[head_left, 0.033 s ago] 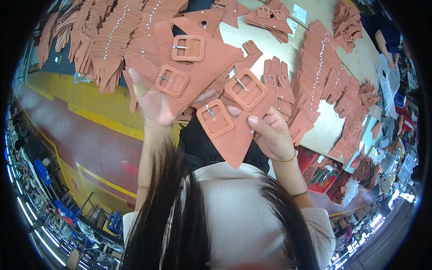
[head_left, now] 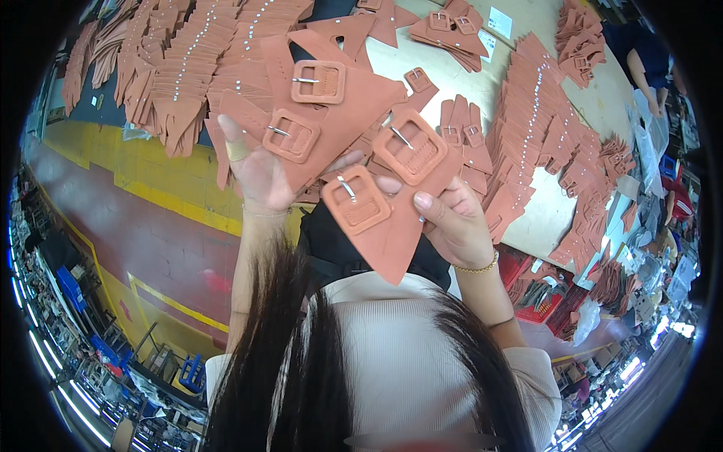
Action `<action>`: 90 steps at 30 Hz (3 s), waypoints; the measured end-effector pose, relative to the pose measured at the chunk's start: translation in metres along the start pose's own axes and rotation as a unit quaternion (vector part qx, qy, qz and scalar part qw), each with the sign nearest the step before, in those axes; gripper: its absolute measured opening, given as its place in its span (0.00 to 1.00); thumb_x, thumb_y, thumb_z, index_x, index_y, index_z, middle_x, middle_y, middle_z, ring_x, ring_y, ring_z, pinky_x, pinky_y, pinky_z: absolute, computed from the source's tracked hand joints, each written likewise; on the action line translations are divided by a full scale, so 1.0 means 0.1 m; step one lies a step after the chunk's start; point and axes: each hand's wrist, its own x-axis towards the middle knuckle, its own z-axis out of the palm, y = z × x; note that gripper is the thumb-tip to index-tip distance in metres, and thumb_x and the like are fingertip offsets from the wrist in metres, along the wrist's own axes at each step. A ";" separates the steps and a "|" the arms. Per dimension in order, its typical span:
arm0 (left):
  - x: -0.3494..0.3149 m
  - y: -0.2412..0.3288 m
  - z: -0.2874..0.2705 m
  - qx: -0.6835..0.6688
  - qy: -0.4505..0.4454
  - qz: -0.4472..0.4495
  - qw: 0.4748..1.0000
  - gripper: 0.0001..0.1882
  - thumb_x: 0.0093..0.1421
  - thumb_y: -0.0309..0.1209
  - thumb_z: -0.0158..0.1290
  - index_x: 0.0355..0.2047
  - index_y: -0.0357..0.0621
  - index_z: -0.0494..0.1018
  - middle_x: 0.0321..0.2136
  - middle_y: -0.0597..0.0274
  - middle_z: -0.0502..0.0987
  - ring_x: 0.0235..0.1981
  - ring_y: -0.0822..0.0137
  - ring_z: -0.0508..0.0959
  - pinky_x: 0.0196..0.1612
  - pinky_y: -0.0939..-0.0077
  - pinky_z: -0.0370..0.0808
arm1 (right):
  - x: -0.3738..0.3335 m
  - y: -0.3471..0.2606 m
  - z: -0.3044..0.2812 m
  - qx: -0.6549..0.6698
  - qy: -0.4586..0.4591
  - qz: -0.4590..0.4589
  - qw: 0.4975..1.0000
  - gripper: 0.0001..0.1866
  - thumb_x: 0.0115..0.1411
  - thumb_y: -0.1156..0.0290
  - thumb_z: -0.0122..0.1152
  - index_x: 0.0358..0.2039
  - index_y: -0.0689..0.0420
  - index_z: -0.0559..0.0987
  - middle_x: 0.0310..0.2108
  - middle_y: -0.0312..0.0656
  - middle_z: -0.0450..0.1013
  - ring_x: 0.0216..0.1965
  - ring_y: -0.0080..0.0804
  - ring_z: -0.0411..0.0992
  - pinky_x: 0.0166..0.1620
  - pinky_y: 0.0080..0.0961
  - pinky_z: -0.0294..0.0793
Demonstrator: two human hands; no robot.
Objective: The person sorts and stacks reddish-brown leather pieces with buckles on a worktable. They pick up pieces, align them, and place them into neat piles, occasionally adjusting the stacks.
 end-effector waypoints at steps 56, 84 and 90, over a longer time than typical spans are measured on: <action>0.46 -0.65 0.56 0.286 0.158 -0.066 0.943 0.37 0.49 0.19 0.53 0.60 0.43 0.54 0.46 0.58 0.68 0.50 0.64 0.73 0.49 0.64 0.77 | 0.21 -0.28 -0.41 -0.603 0.209 -0.417 0.647 0.13 0.42 0.72 0.72 0.31 0.55 0.81 0.32 0.37 0.69 0.35 0.33 0.67 0.39 0.28 0.68; -0.38 -0.53 -0.06 0.391 0.330 -0.120 0.851 0.31 0.48 0.23 0.60 0.53 0.40 0.63 0.44 0.59 0.71 0.45 0.66 0.74 0.45 0.74 0.74 | 0.31 0.38 -0.51 -0.525 0.029 -0.167 0.834 0.07 0.45 0.70 0.68 0.25 0.53 0.78 0.32 0.35 0.63 0.38 0.31 0.66 0.45 0.30 0.56; -0.30 -0.65 -0.01 0.210 0.299 -0.042 0.930 0.24 0.52 0.19 0.52 0.52 0.39 0.63 0.46 0.54 0.72 0.48 0.60 0.76 0.50 0.65 0.76 | 0.33 0.38 -0.49 -0.591 0.060 -0.336 0.730 0.08 0.47 0.72 0.67 0.25 0.52 0.75 0.32 0.33 0.64 0.37 0.30 0.66 0.47 0.30 0.53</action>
